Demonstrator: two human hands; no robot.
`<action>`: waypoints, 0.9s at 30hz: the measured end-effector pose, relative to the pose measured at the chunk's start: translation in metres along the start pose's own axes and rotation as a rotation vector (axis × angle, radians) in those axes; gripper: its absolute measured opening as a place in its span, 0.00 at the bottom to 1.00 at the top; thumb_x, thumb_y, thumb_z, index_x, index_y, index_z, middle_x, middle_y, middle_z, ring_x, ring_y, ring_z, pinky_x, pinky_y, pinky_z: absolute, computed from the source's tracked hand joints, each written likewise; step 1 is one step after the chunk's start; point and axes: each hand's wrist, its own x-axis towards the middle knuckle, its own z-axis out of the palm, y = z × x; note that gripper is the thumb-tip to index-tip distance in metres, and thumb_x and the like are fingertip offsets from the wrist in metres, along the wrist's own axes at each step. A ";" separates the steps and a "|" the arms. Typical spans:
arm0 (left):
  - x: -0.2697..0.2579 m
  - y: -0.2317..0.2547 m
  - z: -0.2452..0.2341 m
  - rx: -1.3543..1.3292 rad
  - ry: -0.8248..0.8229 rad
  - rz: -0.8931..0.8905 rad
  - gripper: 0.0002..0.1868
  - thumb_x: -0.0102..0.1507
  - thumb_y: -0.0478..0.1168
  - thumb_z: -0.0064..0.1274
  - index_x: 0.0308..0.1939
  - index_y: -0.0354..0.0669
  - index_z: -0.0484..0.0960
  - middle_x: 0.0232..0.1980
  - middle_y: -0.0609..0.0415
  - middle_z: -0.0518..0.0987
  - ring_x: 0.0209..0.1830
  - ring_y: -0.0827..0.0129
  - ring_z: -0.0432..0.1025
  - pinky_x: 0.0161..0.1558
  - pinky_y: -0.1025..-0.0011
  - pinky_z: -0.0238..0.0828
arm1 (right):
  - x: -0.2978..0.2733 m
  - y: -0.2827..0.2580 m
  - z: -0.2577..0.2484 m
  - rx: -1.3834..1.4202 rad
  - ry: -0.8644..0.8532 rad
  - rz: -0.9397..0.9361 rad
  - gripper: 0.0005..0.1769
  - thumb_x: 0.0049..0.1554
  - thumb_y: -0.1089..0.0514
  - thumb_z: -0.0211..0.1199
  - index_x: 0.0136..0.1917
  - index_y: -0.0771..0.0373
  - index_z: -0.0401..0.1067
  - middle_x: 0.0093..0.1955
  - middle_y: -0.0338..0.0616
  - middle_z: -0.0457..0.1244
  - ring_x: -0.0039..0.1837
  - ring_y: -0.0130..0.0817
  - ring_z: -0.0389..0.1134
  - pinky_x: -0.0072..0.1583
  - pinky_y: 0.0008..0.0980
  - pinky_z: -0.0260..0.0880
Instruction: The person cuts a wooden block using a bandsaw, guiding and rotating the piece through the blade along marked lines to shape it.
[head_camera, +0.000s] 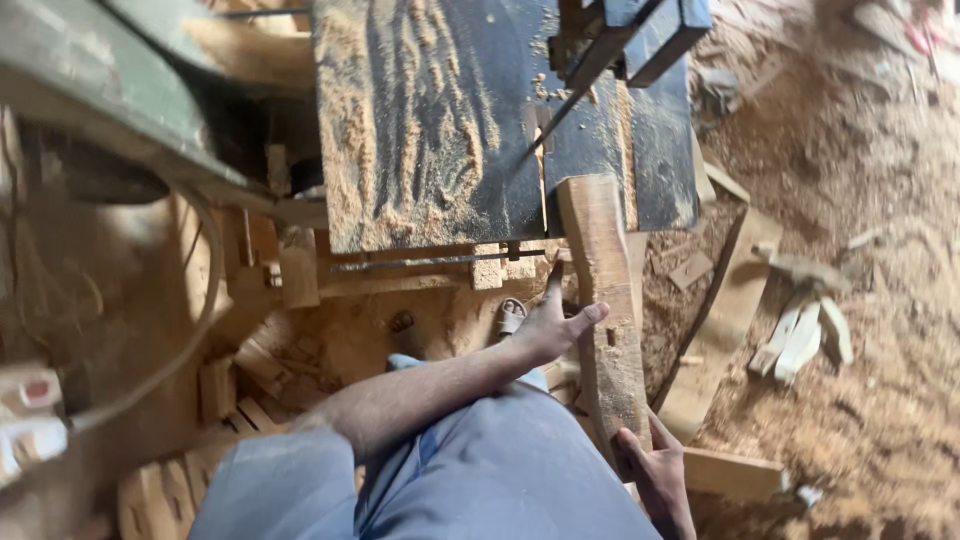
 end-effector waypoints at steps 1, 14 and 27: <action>0.004 0.001 0.009 0.058 0.085 0.138 0.59 0.64 0.70 0.49 0.79 0.31 0.40 0.63 0.34 0.74 0.61 0.54 0.74 0.64 0.58 0.69 | 0.007 -0.006 -0.008 -0.024 -0.027 -0.004 0.32 0.53 0.56 0.68 0.70 0.67 0.69 0.43 0.39 0.70 0.38 0.23 0.67 0.39 0.25 0.68; 0.034 0.011 0.029 0.145 0.267 0.121 0.55 0.66 0.69 0.41 0.82 0.42 0.32 0.82 0.35 0.50 0.81 0.48 0.48 0.78 0.53 0.47 | 0.086 -0.050 -0.041 -0.356 -0.184 -0.212 0.32 0.60 0.50 0.62 0.74 0.66 0.67 0.44 0.45 0.72 0.42 0.25 0.70 0.42 0.26 0.71; 0.053 0.003 0.022 0.168 0.263 0.180 0.58 0.65 0.71 0.35 0.82 0.35 0.31 0.78 0.29 0.55 0.76 0.46 0.60 0.74 0.54 0.58 | 0.094 -0.075 -0.036 -0.368 -0.193 -0.135 0.27 0.61 0.50 0.60 0.68 0.67 0.72 0.32 0.43 0.69 0.29 0.25 0.65 0.29 0.26 0.65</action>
